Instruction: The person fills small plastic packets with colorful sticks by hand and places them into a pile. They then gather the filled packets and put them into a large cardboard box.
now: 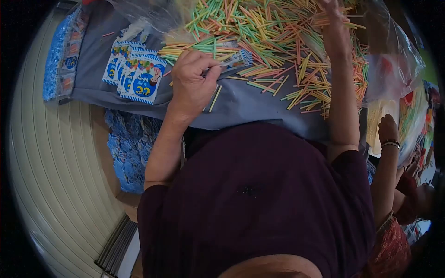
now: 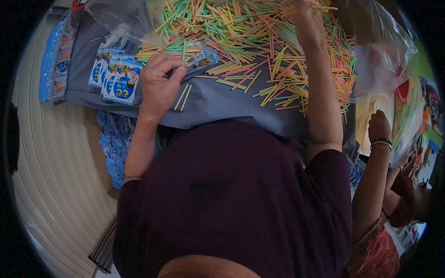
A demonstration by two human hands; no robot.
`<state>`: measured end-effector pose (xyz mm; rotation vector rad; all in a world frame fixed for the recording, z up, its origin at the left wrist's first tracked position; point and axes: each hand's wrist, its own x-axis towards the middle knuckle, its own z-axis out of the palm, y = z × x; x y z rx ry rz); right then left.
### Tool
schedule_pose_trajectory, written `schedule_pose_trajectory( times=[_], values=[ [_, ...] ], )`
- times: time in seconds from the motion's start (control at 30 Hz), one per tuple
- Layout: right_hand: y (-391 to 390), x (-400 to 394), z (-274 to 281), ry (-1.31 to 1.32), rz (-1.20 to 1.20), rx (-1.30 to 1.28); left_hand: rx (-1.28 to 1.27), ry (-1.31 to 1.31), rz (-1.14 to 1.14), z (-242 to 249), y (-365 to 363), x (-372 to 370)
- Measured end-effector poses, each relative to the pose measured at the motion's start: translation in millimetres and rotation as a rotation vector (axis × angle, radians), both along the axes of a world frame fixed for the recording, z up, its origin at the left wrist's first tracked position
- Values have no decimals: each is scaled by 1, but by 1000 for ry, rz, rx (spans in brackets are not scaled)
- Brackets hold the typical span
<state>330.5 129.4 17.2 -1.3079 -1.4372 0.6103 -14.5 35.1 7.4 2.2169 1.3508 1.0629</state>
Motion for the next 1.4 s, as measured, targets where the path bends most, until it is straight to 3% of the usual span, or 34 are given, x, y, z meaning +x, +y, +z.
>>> schedule_pose_trajectory(
  times=[0.07,0.23,0.43,0.67,0.77,1.23,1.4],
  values=[
    [-15,-19,13,155,71,33,-86,-265,-28,5,5,4],
    [-38,-79,33,301,345,24,-208,-565,-88,6,16,28],
    [-36,-120,40,214,592,-12,-245,-759,-149,6,15,39],
    [-32,-121,38,-146,717,-23,-394,-867,-189,4,15,46],
    [-40,-119,58,12,732,-49,-490,-1067,-244,10,18,48],
    [-33,-111,65,93,631,7,-440,-1050,-303,7,16,44],
    [-55,-112,65,-151,609,3,-373,-1085,-276,9,15,44]
  ],
)
